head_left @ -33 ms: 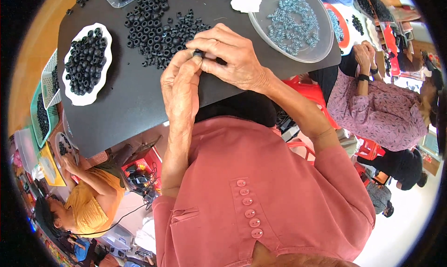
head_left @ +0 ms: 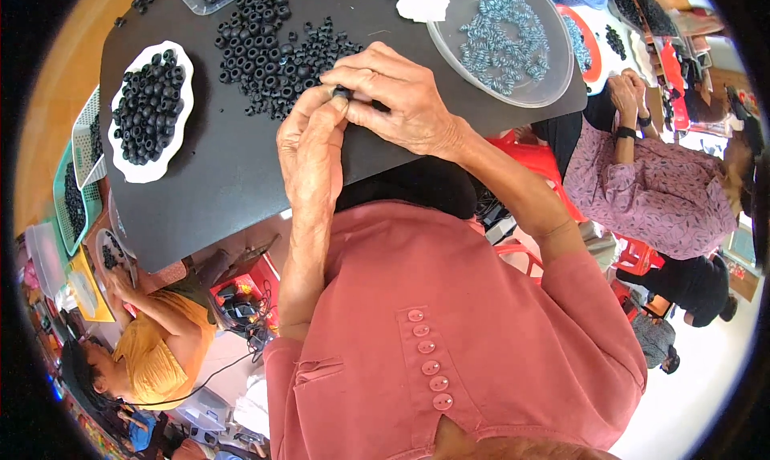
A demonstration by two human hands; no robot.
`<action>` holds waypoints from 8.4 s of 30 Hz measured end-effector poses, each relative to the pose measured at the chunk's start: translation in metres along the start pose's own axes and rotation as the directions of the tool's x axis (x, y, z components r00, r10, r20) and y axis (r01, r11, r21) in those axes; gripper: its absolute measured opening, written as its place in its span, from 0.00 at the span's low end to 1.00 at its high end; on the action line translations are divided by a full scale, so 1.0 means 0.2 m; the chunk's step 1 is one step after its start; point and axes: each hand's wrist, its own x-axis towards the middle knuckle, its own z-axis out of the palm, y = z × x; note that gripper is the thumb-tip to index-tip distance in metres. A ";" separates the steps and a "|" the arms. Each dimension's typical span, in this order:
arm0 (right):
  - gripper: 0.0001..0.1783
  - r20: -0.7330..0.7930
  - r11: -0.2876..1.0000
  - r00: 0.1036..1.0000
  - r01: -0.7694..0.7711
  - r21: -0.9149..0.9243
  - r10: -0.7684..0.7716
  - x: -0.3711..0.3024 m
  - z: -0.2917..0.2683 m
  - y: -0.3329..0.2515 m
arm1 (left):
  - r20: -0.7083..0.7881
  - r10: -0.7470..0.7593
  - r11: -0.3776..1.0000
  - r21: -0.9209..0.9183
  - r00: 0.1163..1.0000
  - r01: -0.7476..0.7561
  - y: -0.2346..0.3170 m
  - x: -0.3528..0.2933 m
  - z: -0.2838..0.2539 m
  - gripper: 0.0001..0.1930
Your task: The person assembles small black plastic rings by hand, inserting small components into each ring and placing finished pieces onto a plate.
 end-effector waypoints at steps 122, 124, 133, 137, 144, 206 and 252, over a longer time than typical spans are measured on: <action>0.11 0.210 0.923 0.939 -0.317 0.218 0.272 0.15 -0.09 -0.06 | 0.111 -0.024 0.996 -0.085 0.994 0.033 0.12 0.05 -0.07 0.09; 0.12 0.141 0.966 0.972 -0.208 0.156 0.186 0.14 -0.06 -0.07 | 0.060 -0.028 0.999 -0.034 0.998 0.031 0.09 0.05 -0.07 0.13; 0.13 -0.015 0.964 0.983 -0.179 0.199 0.185 0.06 -0.01 -0.06 | -0.064 0.083 0.960 0.275 0.994 -0.062 0.12 0.01 0.00 0.10; 0.12 0.050 0.891 0.950 -0.306 0.335 0.307 0.04 0.01 -0.05 | 0.008 0.190 0.739 0.657 0.982 -0.148 0.15 -0.01 0.00 0.07; 0.08 0.064 0.757 0.887 -0.426 0.495 0.458 -0.02 0.02 -0.03 | 0.031 0.132 0.731 0.672 0.991 -0.118 0.15 -0.01 0.01 0.06; 0.10 -0.158 0.814 0.863 -0.505 -0.286 0.480 0.02 -0.80 0.43 | -0.006 0.153 0.879 0.457 0.988 -0.134 0.01 -0.01 -0.04 0.09; 0.05 0.214 0.853 0.896 -0.438 0.284 0.389 0.09 -0.10 -0.08 | 0.010 0.001 0.988 -0.155 1.000 0.001 0.01 0.01 -0.04 0.09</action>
